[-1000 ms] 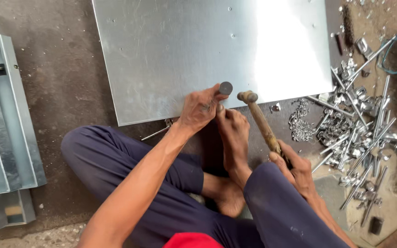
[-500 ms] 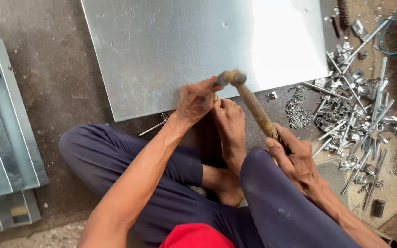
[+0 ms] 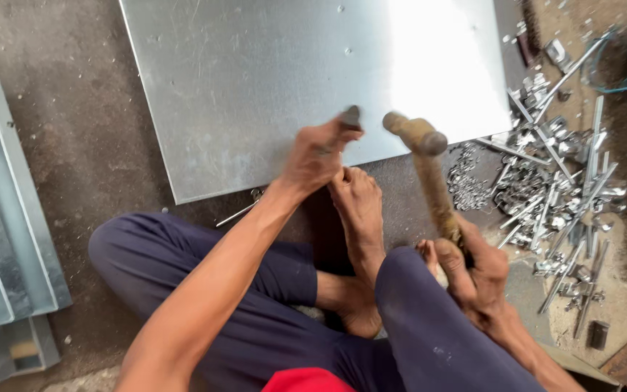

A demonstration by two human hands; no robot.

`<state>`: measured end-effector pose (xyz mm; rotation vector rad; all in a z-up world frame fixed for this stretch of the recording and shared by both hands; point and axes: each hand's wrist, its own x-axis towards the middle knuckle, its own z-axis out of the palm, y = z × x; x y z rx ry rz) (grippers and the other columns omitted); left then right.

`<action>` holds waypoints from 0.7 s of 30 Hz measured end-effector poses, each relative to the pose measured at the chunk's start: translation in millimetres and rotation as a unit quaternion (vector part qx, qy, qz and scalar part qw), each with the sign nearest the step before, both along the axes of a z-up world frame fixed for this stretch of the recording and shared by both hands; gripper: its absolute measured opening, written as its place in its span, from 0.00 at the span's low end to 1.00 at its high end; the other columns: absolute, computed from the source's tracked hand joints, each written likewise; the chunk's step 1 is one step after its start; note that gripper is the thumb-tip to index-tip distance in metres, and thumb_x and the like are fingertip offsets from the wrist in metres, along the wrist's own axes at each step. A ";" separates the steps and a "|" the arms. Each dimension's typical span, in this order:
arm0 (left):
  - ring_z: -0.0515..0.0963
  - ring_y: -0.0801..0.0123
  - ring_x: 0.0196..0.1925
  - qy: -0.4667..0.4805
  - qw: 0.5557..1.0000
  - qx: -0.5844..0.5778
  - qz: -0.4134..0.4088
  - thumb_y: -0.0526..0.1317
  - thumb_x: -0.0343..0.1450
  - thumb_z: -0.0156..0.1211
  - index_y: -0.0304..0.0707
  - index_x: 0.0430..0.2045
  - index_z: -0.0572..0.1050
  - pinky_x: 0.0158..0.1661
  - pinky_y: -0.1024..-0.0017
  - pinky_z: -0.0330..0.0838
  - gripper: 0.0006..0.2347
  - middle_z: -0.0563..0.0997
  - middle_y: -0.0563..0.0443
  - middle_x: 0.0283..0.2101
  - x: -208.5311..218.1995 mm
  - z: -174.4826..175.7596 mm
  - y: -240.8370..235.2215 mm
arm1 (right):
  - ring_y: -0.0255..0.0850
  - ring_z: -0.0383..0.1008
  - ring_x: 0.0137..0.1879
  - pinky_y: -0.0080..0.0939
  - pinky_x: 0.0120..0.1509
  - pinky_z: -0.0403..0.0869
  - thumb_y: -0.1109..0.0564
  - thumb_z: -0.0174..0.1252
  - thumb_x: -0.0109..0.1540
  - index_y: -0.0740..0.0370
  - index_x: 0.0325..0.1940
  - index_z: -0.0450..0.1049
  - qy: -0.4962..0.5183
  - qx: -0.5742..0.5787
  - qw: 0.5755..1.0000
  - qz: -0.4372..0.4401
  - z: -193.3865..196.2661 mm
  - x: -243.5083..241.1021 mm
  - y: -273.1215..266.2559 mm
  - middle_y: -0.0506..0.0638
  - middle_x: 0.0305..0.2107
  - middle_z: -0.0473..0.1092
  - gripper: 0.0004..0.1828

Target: The person assembles metal components by hammering pins into hinges on large silver panels and attaching sliding latches using small metal pieces.

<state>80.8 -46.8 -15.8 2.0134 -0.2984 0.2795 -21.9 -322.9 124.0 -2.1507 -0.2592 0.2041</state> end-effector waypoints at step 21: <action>0.81 0.71 0.26 0.013 1.000 -0.005 -0.018 0.37 0.77 0.61 0.38 0.44 0.77 0.26 0.71 0.75 0.05 0.82 0.49 0.29 -1.8 1.0 -11.1 | 0.33 0.70 0.22 0.33 0.26 0.69 0.55 0.50 0.69 0.66 0.59 0.74 0.018 0.004 0.994 -0.108 -8.5 -5.6 -9.3 0.48 0.21 0.72 0.18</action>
